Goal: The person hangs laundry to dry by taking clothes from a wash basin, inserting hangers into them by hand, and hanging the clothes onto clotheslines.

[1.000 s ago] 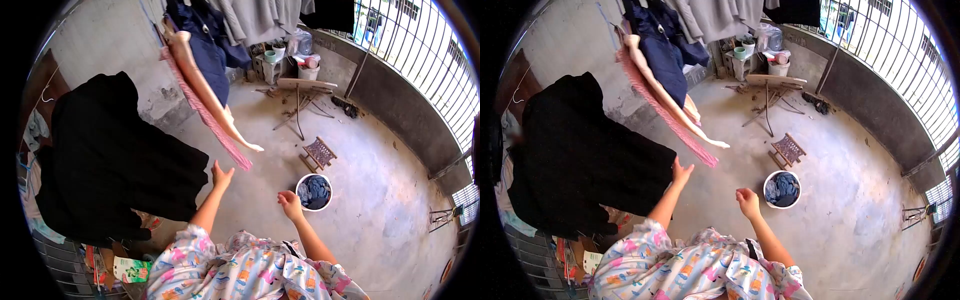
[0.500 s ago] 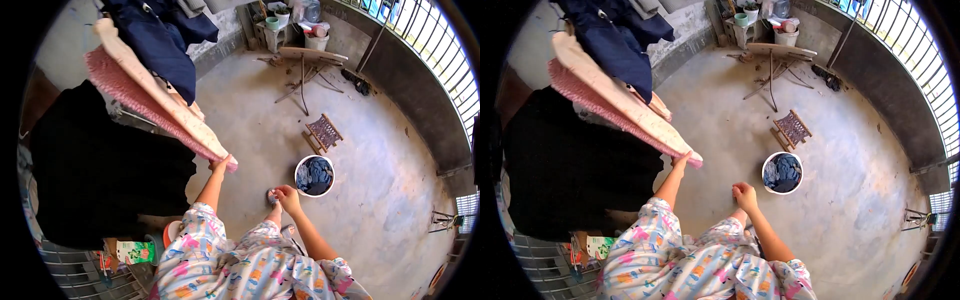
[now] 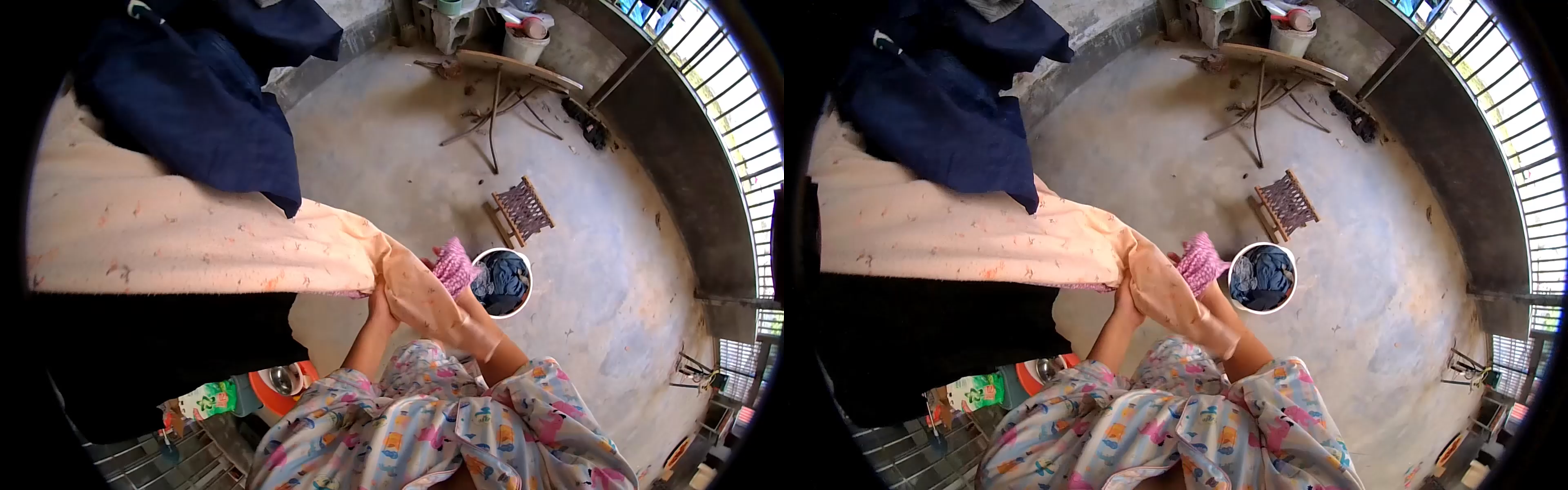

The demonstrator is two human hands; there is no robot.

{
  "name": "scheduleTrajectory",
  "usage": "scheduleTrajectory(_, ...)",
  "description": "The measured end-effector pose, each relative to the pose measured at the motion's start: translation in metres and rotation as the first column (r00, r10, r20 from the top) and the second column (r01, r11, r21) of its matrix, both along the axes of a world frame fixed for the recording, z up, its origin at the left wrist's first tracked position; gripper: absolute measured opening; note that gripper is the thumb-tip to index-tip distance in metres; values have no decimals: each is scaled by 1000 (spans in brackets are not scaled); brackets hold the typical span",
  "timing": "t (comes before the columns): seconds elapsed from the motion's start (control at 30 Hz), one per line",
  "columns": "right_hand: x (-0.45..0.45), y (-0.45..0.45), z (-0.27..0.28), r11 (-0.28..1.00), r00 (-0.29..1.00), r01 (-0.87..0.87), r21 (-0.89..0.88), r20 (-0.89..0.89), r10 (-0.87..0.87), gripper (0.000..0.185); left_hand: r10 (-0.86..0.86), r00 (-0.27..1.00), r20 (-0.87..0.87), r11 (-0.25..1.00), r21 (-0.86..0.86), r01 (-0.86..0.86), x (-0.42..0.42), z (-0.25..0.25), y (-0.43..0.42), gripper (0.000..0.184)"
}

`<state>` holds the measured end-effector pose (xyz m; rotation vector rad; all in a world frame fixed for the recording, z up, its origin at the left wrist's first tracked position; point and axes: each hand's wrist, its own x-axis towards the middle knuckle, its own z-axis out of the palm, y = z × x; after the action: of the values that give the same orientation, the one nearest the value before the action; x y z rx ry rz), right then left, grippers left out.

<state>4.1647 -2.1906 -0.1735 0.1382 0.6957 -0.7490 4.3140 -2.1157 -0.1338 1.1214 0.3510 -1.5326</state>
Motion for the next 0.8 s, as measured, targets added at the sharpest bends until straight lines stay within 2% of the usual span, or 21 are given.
scheduleTrajectory(0.03,-2,-7,-25,998,984,-38,-59,173,47,24,39,999,18,999,37,-40,0,-6,-2,46)
scheduleTrajectory(0.07,-5,-16,-67,990,936,-62,-125,338,101,19,77,996,37,997,-6,-77,1,-11,-5,46)
scheduleTrajectory(0.1,-2,-21,-58,996,986,-83,-32,142,87,17,114,992,54,993,-47,-112,3,-15,-5,46)
scheduleTrajectory(0.13,1,-26,-47,993,993,-98,70,-58,102,23,151,986,70,986,-86,-145,4,-23,-4,45)
scheduleTrajectory(0.17,-9,-25,-62,987,990,-119,107,-64,127,20,168,981,96,979,-131,-155,7,-41,0,45)
scheduleTrajectory(0.23,-24,-16,-132,993,996,-76,86,43,72,26,195,971,140,962,-223,-161,9,-82,10,44)
scheduleTrajectory(0.27,-22,-11,-163,964,1000,18,264,-5,-17,36,292,941,173,955,-107,-277,-4,-73,6,43)
scheduleTrajectory(0.3,-36,-12,-143,952,996,-29,305,-72,53,42,234,947,220,972,-88,-219,-17,-62,6,42)
scheduleTrajectory(0.33,-50,-13,-129,938,981,-101,332,-122,149,37,183,936,299,983,-81,-166,-29,-73,11,47)
scheduleTrajectory(0.37,-66,-13,-127,917,956,-170,362,-164,242,33,52,900,433,991,88,-100,-44,-82,20,54)
scheduleTrajectory(0.4,-86,-13,-148,900,909,-184,396,-280,309,29,-94,838,538,968,246,-50,-61,-97,23,61)
scheduleTrajectory(0.47,-133,15,-223,860,770,-210,466,-462,439,23,-183,797,575,910,406,-84,-103,-132,41,61)
scheduleTrajectory(0.53,-190,28,-285,840,649,-204,504,-572,501,19,-290,846,446,866,500,33,-147,-170,54,60)
scheduleTrajectory(0.6,-254,43,-329,826,504,-217,520,-665,551,18,-368,890,271,835,517,187,-191,-204,59,52)
scheduleTrajectory(0.63,-283,45,-355,817,406,-237,526,-710,575,18,-402,880,252,831,503,236,-210,-225,53,49)
scheduleTrajectory(0.7,-328,59,-414,841,91,-330,430,-872,481,21,-466,860,208,814,482,325,-244,-262,51,42)
scheduleTrajectory(0.77,-369,71,-484,722,-85,-388,572,-803,590,26,-501,843,197,805,465,369,-273,-302,46,39)
scheduleTrajectory(0.8,-387,75,-516,696,-74,-435,572,-793,605,19,-516,834,195,801,454,390,-285,-321,39,37)
